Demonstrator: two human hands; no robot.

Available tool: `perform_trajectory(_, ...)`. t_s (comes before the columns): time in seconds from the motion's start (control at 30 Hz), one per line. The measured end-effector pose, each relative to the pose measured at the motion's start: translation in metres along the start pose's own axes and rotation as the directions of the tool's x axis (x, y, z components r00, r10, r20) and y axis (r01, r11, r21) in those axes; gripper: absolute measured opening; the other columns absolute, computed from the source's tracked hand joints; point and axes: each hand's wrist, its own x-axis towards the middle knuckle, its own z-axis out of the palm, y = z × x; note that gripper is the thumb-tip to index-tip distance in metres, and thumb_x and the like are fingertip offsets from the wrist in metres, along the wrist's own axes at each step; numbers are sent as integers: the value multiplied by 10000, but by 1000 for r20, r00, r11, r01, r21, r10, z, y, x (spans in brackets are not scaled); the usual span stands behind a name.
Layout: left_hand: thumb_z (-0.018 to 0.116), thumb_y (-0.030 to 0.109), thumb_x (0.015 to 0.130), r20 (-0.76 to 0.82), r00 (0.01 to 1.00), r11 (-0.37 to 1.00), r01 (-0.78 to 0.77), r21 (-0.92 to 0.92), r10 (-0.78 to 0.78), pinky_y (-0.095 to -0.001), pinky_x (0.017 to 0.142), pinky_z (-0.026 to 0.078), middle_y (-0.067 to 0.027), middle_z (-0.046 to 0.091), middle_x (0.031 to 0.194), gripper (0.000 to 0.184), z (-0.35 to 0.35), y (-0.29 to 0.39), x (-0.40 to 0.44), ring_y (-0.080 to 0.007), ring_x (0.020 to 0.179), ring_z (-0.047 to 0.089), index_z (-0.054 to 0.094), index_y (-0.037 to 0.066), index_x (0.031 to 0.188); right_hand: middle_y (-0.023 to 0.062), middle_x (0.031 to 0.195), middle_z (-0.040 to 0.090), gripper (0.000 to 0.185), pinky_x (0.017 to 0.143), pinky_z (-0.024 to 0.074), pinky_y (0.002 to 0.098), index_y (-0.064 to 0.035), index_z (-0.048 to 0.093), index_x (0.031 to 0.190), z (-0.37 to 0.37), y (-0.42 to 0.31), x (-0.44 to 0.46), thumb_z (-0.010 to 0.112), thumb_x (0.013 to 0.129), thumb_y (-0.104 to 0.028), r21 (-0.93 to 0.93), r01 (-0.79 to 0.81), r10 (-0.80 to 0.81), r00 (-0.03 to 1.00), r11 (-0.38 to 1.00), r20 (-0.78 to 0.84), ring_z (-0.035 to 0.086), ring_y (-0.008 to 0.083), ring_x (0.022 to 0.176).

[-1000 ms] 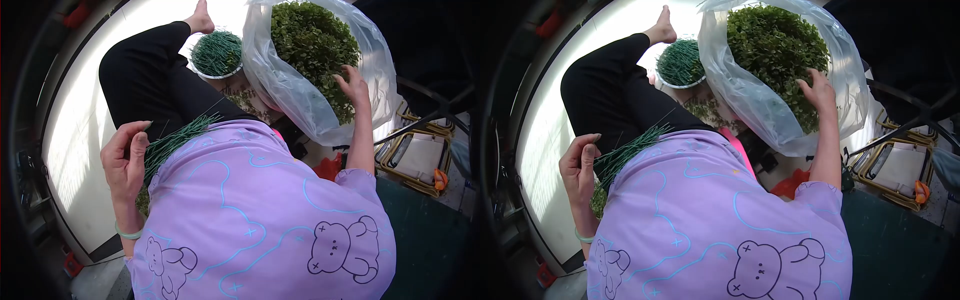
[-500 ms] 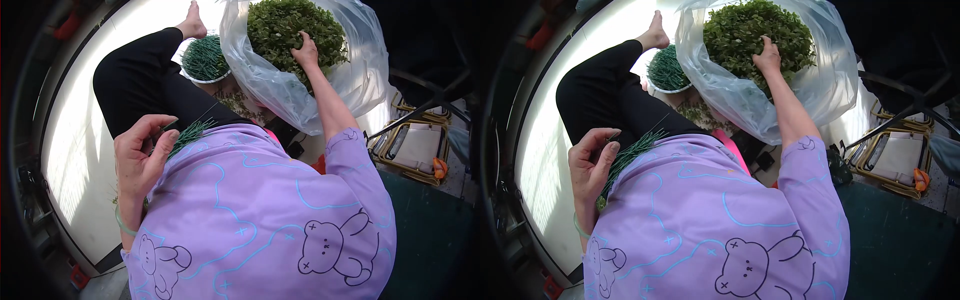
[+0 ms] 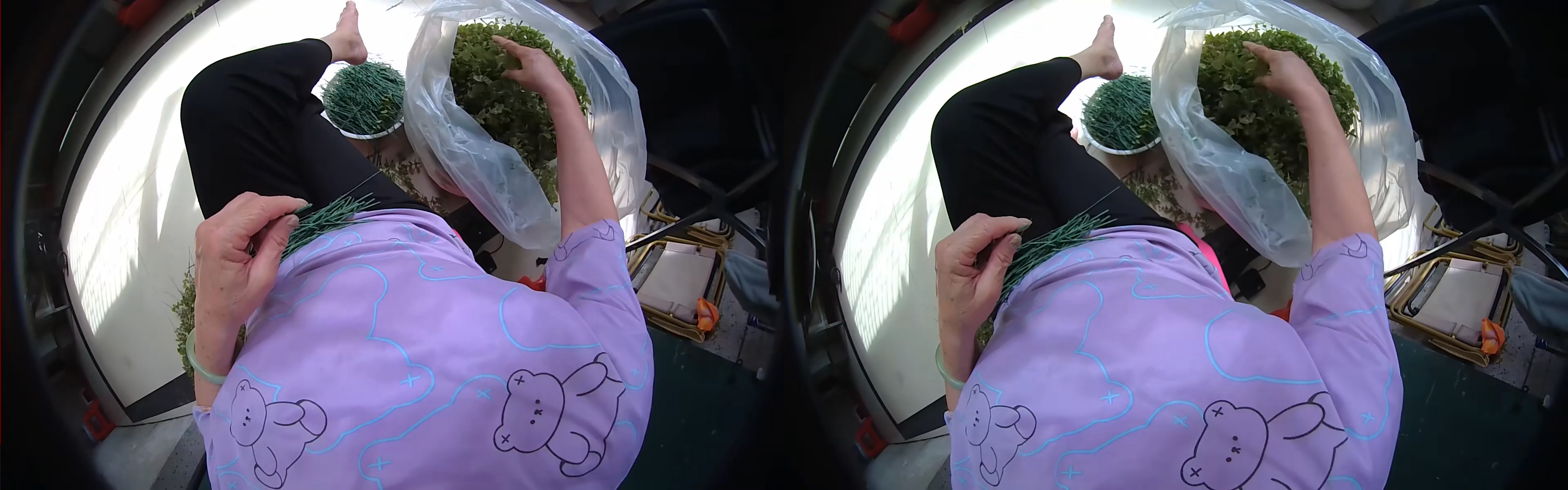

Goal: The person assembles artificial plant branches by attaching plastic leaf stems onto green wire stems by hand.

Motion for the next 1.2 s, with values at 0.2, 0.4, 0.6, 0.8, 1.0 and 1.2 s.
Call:
perform_trajectory(0.2,579,-24,805,-38,998,993,35,-114,-39,-185,477,345,-13,549,603,127,2,-8,-5,-34,533,456,639,-4,915,131,976,635,746,824,480,395,-304,374,1341,-1,-10,-63,731,692,-219,-230,-166,175,984,959,19,610,302,920)
perform_trajectory(0.4,582,-19,813,-45,994,990,93,-107,-98,-176,477,347,-9,562,610,121,-3,-4,-5,-18,530,460,634,-14,922,156,1166,549,668,912,422,355,-110,395,1322,-18,-14,-64,697,726,-124,86,66,-17,877,994,-481,523,285,1091)
perform_trajectory(0.6,597,-33,808,-145,986,972,51,-229,-86,-140,529,382,1,601,674,114,-4,2,-5,-2,599,513,637,-24,914,108,900,633,713,764,490,289,-69,287,1384,-70,-150,-97,634,763,-21,546,339,-87,896,766,-435,630,187,822)
perform_trajectory(0.8,608,-25,823,-169,985,981,-69,-180,38,-120,621,403,-31,620,890,186,-24,12,-13,-5,707,521,609,-30,1009,68,749,590,811,658,468,234,32,203,1395,-56,-284,-113,645,714,22,859,449,-642,740,246,-202,592,110,709)
perform_trajectory(1.0,664,35,796,-212,977,948,-51,-314,-18,-129,552,351,-13,618,845,218,-36,1,-30,6,644,476,618,-21,1002,59,746,584,820,650,459,219,22,213,1396,-47,-311,-109,669,715,-3,889,403,-691,707,218,-151,582,101,702)
perform_trajectory(1.2,701,66,771,-190,982,967,-60,-247,13,-137,480,260,48,585,694,223,-36,4,-33,30,540,381,628,-14,965,51,721,575,780,647,453,215,-26,260,1397,-48,-318,-112,617,704,19,826,488,-635,740,282,-221,575,107,670)
